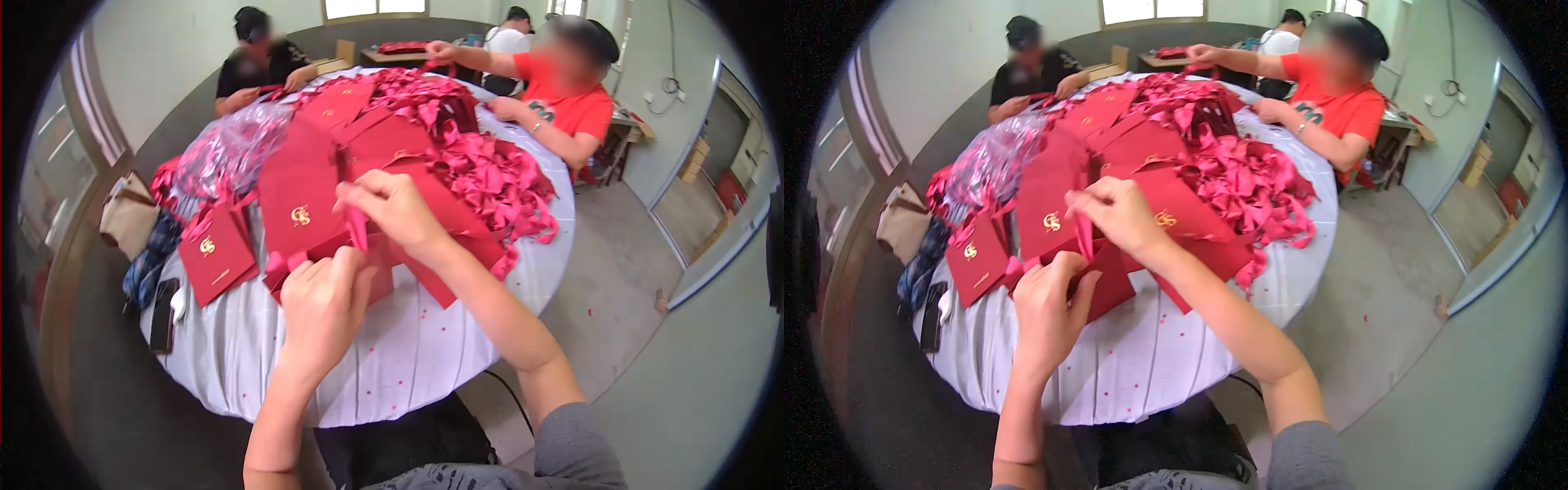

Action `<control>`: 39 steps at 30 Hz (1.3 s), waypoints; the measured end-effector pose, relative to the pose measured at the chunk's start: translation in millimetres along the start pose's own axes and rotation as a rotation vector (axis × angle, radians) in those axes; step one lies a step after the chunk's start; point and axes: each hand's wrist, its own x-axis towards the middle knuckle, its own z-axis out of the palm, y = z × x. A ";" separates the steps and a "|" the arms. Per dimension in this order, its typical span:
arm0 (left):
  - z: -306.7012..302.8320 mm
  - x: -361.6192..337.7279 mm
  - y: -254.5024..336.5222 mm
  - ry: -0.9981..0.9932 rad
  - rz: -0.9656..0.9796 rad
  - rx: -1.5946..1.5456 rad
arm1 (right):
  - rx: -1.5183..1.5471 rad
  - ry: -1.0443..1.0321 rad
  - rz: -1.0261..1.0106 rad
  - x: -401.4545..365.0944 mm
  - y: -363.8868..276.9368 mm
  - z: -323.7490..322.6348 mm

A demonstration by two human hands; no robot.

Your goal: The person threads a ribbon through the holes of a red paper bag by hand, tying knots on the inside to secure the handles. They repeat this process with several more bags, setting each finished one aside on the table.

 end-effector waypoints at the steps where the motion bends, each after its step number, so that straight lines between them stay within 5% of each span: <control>1: 1.8 -0.5 -1.0 0.013 0.011 -0.006 | -0.118 0.015 -0.063 2.7 3.0 -2.9; 6: 4.7 -2.0 -6.0 0.029 0.003 -0.002 | -0.347 0.133 -0.078 -1.1 3.6 -34.1; 9: 6.2 -0.7 -8.3 0.041 0.004 0.009 | -0.368 -0.137 0.210 -11.7 -20.9 -54.1; 13: 6.2 -2.7 -8.4 0.033 -0.003 0.012 | -0.388 -0.214 0.230 -18.6 -17.8 -49.8; 16: 6.5 -3.4 -9.5 0.032 0.001 0.020 | -0.117 -0.455 0.247 -18.5 -14.1 -46.3; 18: 8.1 -2.5 -9.4 0.048 0.000 0.021 | 0.052 -0.443 0.092 -24.8 -20.8 -37.1; 22: 6.4 -4.5 -9.0 0.042 0.010 0.015 | 0.402 -0.543 0.157 -20.2 -4.9 -23.9; 29: 4.5 -5.6 -11.0 0.053 0.035 0.010 | 0.365 -0.294 0.165 -27.4 -16.7 -3.0; 33: -14.0 -2.1 -23.6 0.123 -0.035 -0.225 | 0.279 -0.140 -0.017 -31.3 -5.6 6.9; 35: -33.3 3.0 -34.3 0.231 -0.082 -0.039 | 0.223 -0.108 -0.034 -32.5 -7.5 8.3; 39: -48.0 4.7 -57.2 0.017 -0.319 0.180 | 0.120 -0.053 -0.036 -33.8 -10.2 10.5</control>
